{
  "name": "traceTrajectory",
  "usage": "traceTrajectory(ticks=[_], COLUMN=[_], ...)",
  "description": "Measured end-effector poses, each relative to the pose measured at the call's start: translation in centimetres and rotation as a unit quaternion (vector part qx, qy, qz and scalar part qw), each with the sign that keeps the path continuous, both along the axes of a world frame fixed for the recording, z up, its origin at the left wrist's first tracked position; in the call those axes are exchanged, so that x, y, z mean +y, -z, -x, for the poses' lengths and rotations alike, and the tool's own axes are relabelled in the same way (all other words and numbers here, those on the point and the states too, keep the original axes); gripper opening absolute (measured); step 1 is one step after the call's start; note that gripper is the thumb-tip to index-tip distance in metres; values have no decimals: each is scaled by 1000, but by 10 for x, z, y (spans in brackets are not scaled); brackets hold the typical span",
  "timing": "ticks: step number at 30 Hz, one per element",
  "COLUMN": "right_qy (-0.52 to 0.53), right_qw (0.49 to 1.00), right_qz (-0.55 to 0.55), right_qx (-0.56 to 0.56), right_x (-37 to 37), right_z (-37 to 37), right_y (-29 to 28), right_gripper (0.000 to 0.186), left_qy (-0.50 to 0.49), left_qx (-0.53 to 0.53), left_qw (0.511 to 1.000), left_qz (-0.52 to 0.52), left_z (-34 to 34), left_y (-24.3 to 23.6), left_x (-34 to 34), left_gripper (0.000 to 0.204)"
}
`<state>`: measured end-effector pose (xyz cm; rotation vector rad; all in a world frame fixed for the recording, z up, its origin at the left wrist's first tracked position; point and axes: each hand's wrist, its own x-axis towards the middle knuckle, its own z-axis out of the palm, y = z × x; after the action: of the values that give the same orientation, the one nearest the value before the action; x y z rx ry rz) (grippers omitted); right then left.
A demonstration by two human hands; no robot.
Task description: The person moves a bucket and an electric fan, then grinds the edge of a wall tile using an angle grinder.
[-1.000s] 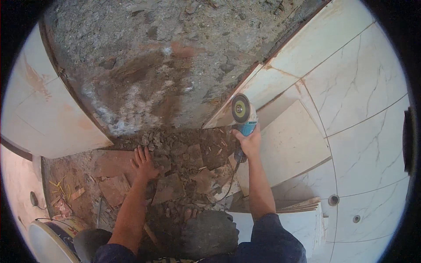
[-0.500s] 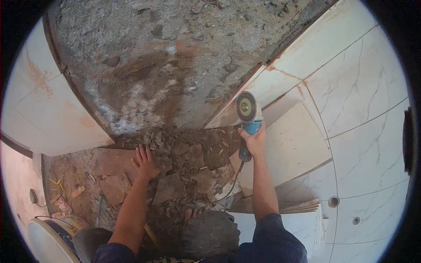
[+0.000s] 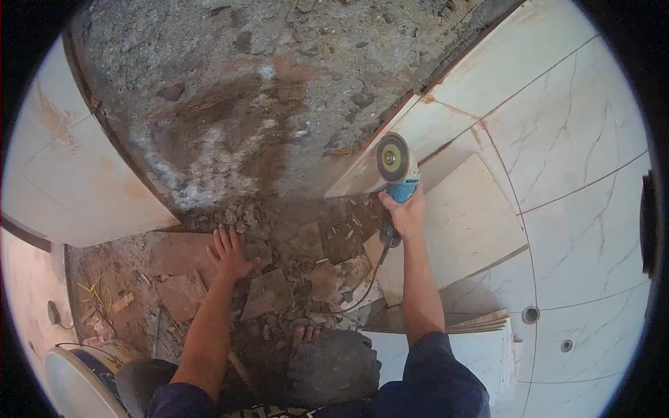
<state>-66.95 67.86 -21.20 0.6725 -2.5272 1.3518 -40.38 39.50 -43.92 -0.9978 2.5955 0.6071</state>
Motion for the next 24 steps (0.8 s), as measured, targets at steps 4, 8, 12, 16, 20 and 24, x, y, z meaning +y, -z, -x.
traceTrajectory(ticks=[4, 8, 12, 16, 20, 24], right_qy=[10, 34, 43, 41, -21, -16], right_qw=[1000, 998, 998, 996, 999, 1000], right_qz=[-14, -45, -54, -80, -31, -10], right_qx=[-14, -14, -11, -20, -9, 2], right_x=[1, 1, 3, 4, 3, -2], right_z=[-2, -1, 0, -1, -1, 4], right_y=[16, 34, 36, 32, 33, 44], right_gripper=[60, 59, 65, 77, 71, 64], left_qy=[-6, -12, -12, 287, 375, 490], left_qx=[-35, 11, -17, -51, -112, 287], left_qw=[999, 1000, 1000, 956, 920, 644], left_qz=[-18, -8, -23, -30, -32, -513], left_z=[3, -1, 1, 22, 9, -85], left_y=[-12, -12, -3, -52, -205, -353], left_x=[-2, 4, -3, -48, -47, 39], left_gripper=[126, 127, 122, 84, 26, 21])
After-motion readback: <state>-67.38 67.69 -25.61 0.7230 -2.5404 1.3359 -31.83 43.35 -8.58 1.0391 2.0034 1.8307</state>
